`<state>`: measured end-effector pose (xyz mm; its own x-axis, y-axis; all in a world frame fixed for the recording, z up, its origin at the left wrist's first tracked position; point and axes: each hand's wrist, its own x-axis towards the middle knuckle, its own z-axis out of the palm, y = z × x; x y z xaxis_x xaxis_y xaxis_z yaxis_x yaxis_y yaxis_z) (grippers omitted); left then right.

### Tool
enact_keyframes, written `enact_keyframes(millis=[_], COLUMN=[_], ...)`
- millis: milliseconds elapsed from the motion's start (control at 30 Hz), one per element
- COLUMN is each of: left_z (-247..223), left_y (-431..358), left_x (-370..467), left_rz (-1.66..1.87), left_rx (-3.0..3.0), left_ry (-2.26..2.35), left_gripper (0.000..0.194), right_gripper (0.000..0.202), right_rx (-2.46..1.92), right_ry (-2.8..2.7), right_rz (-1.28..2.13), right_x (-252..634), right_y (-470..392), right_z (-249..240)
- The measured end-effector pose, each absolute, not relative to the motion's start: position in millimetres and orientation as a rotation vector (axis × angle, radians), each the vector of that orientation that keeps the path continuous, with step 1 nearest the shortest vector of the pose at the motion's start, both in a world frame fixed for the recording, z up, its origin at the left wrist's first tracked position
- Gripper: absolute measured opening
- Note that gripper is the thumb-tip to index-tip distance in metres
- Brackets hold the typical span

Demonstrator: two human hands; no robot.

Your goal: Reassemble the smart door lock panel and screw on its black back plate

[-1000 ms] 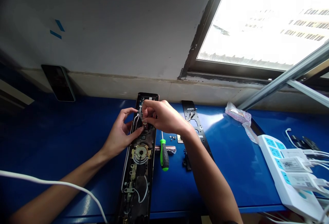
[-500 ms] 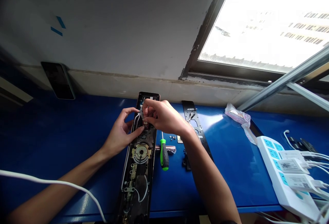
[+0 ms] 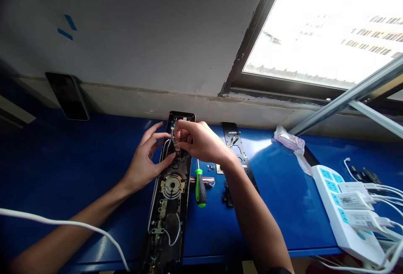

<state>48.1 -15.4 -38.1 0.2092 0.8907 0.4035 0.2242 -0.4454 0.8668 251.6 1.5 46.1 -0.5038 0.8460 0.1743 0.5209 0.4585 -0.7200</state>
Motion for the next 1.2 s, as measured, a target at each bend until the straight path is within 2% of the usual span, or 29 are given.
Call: enact_keyframes(millis=[133,633,867,1200], left_z=[-37.0,-35.6,-30.5,-30.3], left_y=[-15.5,-15.8,-18.4,-19.0], left_x=[46.2,47.4,46.9,46.1], left_rz=[1.251,1.263,1.229,1.217], left_rx=[1.813,1.728,1.765,1.799], left_ry=[1.044,1.032,1.037,1.026], left_gripper=[0.026,0.021,0.017,0.01], right_gripper=[0.014,0.014,0.008,0.01], right_rx=[-1.143,-1.157,-1.139,-1.06], right_ry=[-2.193,-2.247,-2.263,-2.249], right_rz=[0.822,0.645,0.515,0.225], right_x=[251.2,247.5,258.2,260.3], right_y=[1.4,-0.7,-6.2,-27.7], right_z=[46.1,45.1,43.8,14.6])
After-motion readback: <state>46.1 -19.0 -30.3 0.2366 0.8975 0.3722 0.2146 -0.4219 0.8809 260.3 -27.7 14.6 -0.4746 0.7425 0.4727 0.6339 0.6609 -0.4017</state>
